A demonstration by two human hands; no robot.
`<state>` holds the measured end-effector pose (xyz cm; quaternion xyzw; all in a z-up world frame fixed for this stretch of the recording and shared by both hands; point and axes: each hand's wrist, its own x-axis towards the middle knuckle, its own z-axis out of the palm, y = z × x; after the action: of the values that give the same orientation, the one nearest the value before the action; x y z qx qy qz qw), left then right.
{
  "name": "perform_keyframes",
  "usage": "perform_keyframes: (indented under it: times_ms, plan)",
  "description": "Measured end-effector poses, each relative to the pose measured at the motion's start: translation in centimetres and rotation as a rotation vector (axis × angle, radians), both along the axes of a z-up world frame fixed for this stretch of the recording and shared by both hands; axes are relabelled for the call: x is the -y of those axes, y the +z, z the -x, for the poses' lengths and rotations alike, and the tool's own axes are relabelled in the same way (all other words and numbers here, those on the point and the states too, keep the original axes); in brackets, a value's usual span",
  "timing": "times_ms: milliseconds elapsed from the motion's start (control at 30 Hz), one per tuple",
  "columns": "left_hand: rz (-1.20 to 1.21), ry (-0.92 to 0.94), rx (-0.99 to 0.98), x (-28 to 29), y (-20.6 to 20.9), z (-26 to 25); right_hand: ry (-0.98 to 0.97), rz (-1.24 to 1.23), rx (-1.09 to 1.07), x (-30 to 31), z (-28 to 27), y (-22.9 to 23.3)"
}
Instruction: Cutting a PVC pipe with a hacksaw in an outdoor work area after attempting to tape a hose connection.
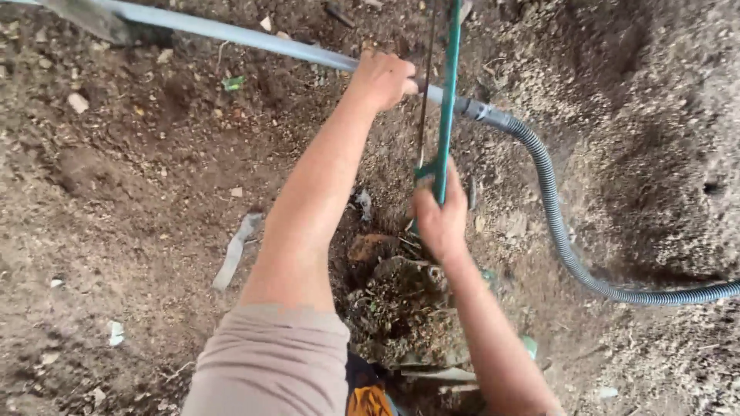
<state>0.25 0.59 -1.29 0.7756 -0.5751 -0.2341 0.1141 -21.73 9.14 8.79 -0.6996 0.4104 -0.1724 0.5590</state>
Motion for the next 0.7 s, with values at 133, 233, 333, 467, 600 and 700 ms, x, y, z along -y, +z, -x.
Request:
perform_keyframes:
  times_ms: [133,233,333,467,600,700]
  plan:
    - [-0.021,0.004,-0.035,0.0,0.7,0.2,0.0,0.004,-0.006,-1.8,1.0,0.6]
    - [0.03,0.066,-0.03,0.7,1.7,-0.7,0.023,-0.02,0.014,-5.2,5.0,-0.4]
    - [-0.11,0.013,-0.012,0.5,-0.1,0.3,0.044,-0.111,-0.093,-7.9,8.7,-1.1]
    - [0.049,0.039,0.043,2.3,-0.5,-1.3,0.011,-0.011,-0.178,-3.7,3.7,-1.1]
    - [-0.023,0.004,0.003,0.7,-0.4,0.0,0.003,0.022,-0.044,1.6,-0.6,0.1]
    - [-0.037,0.005,-0.01,-0.2,0.7,-0.2,-0.018,0.012,0.021,-0.3,-0.4,-0.3]
